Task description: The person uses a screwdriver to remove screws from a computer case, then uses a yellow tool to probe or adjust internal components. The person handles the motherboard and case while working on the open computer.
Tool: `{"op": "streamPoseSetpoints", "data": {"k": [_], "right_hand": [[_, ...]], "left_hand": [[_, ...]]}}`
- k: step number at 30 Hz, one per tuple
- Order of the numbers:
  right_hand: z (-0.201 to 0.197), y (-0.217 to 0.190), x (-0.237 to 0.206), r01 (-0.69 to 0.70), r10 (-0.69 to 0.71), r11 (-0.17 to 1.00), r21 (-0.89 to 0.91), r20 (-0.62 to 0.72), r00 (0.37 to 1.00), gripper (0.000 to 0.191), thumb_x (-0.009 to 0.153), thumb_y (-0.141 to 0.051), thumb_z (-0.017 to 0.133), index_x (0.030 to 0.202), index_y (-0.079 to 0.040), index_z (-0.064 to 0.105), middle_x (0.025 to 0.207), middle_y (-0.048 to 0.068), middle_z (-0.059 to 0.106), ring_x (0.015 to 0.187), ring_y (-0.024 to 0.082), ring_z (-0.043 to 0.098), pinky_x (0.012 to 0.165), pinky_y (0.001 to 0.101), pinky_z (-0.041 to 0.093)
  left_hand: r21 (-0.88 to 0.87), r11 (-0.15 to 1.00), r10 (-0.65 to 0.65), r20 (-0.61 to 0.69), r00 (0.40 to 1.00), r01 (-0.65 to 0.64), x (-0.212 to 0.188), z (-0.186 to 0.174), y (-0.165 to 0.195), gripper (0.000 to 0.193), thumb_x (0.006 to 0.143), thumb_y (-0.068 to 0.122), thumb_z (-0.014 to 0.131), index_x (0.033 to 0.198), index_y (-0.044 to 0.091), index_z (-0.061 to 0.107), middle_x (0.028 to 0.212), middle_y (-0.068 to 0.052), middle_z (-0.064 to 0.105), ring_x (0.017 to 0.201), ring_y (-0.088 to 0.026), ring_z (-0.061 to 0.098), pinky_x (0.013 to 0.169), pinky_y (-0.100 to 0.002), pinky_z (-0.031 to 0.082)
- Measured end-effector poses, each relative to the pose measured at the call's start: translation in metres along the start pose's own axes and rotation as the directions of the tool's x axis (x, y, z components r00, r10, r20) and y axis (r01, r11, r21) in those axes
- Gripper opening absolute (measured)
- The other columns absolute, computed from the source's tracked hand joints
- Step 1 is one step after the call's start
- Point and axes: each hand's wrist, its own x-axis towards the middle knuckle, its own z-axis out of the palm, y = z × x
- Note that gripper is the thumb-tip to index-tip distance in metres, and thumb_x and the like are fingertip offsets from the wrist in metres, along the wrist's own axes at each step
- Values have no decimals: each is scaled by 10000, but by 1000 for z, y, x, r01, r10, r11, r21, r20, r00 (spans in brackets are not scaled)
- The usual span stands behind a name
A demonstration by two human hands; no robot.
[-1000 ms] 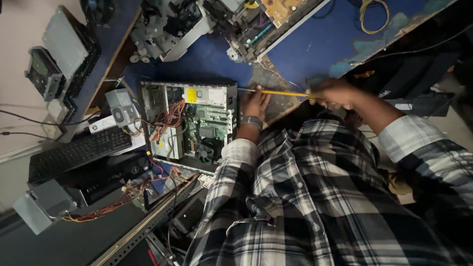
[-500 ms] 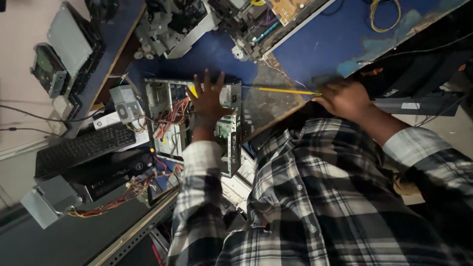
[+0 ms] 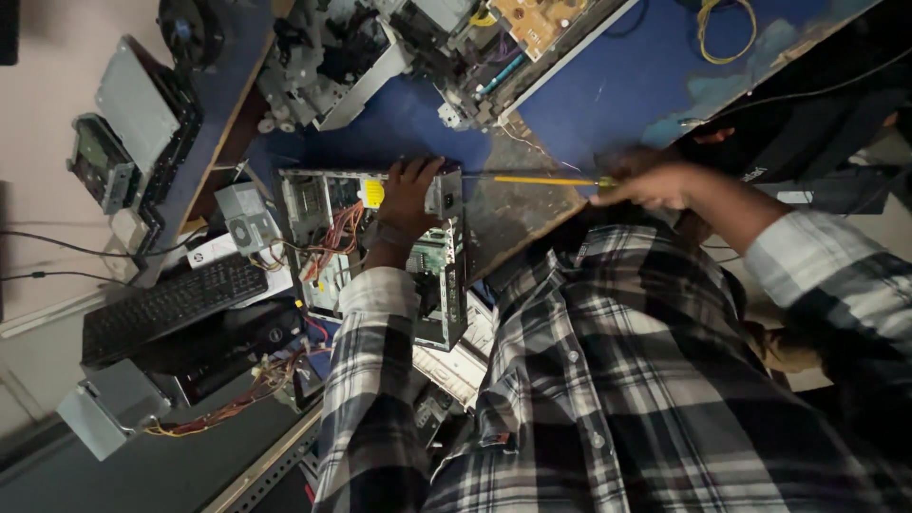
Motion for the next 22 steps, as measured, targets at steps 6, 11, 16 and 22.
{"op": "streamPoseSetpoints", "data": {"k": [6,11,16,22], "right_hand": [[42,10,-42,140,-923,221,-965,-161,350,368,945,-436,689,1106,-108,730,984,59,730,853,246,711,646,374,509],[22,5,-4,113,-244,905,-410,-283,928,404,997,-473,637,1061,-95,765,756,55,651,559,192,466,470,372,342],[-2,-2,15,-32,30,999,30,62,998,462,899,-510,743,958,-52,742,667,-72,552,527,68,462,411,308,369],[34,19,-20,12,-608,447,-895,-294,737,382,950,-464,738,1223,-198,714,1102,93,717,1000,316,701,795,476,586]], "left_hand": [[-28,999,43,83,996,-41,0,-9,-5,1313,493,354,1015,1583,212,297,1583,-164,388,1437,-525,289,1185,-584,296],[-18,1000,24,69,997,-23,-4,-10,-1,1293,535,375,1007,1606,221,300,1598,-154,388,1450,-508,297,1203,-563,295],[-36,999,32,93,995,-28,2,-17,6,1312,513,385,1011,1589,192,286,1587,-163,390,1459,-504,275,1198,-567,281],[-116,988,111,75,991,-102,-2,-16,-11,1281,593,377,990,1639,222,268,1635,-168,361,1525,-457,249,1239,-547,266]]}}
